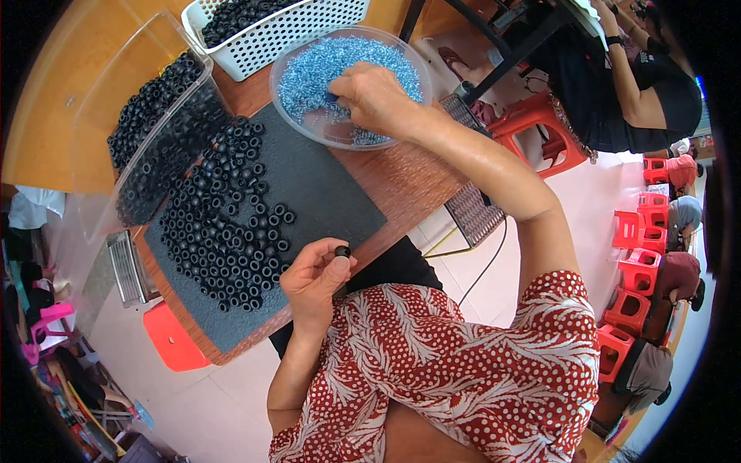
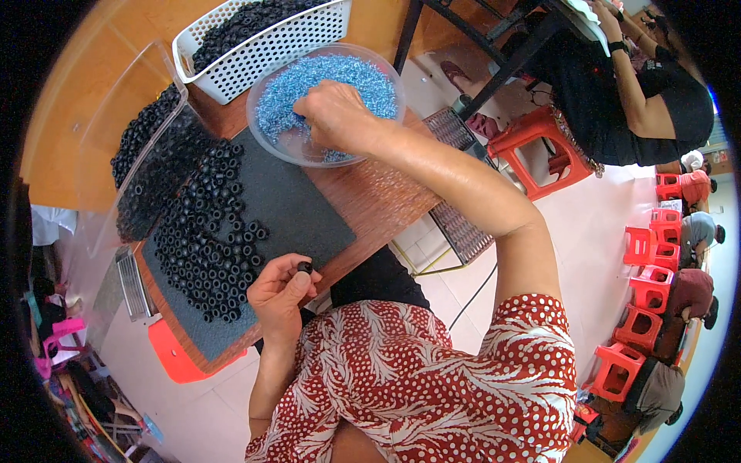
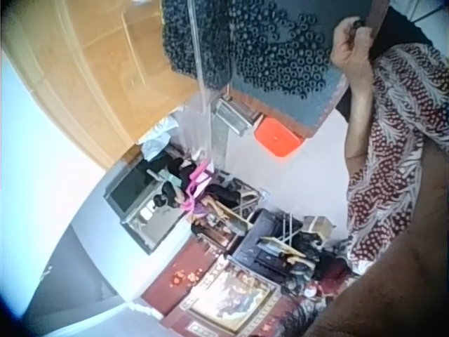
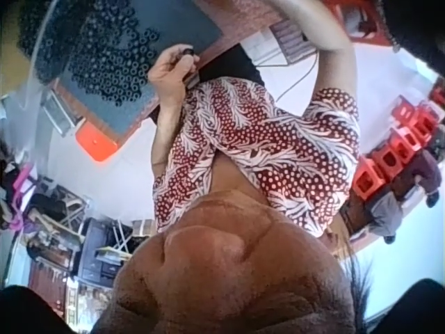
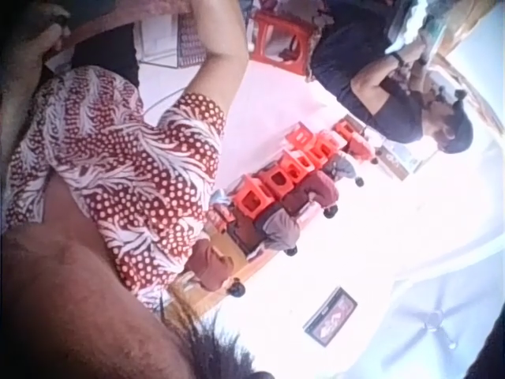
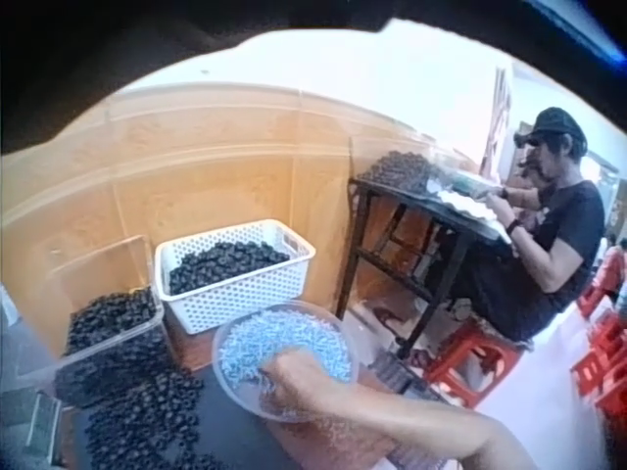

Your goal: The person assembles small components by picking up black rubber rings and blue plastic inserts, pressing each insert into a rubber ring by hand, and placing the assembled pieces on the work surface.

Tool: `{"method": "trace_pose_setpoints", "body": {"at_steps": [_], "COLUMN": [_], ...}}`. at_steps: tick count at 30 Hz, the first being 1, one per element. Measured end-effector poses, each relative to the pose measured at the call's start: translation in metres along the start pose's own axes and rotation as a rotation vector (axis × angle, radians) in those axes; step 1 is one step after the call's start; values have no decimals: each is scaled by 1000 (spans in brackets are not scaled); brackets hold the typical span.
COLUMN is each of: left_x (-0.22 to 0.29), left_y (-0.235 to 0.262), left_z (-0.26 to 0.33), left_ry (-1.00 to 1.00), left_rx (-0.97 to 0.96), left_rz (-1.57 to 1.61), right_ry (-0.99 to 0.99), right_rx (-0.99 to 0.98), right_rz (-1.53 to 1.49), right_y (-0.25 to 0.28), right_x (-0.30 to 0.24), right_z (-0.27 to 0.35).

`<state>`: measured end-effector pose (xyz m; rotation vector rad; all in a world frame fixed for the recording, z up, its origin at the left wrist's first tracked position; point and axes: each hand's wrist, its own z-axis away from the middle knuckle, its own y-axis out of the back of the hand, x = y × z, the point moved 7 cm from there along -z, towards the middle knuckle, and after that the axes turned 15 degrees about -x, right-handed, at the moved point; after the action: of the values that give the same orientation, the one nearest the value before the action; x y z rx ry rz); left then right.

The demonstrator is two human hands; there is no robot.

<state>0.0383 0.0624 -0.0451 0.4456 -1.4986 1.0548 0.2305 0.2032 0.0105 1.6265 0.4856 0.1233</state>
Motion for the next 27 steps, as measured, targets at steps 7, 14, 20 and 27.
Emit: {"method": "trace_pose_setpoints", "body": {"at_steps": [7, 14, 20, 27], "left_x": [-2, -2, -2, -3], "left_y": [3, 4, 4, 6], "left_z": [1, -1, -2, -1], "left_ry": [7, 7, -17, -23], "left_rx": [-3, -19, -69, -32], "left_rz": [29, 31, 23, -2], "right_ry": [57, 232, 336, 198], "right_rx": [20, -1, -44, -137], "right_rz": [-33, 76, 147, 33], "right_y": [-7, -15, -18, -24], "right_x": [-5, -34, -41, -29], "right_z": [-8, -9, -12, -14]}}
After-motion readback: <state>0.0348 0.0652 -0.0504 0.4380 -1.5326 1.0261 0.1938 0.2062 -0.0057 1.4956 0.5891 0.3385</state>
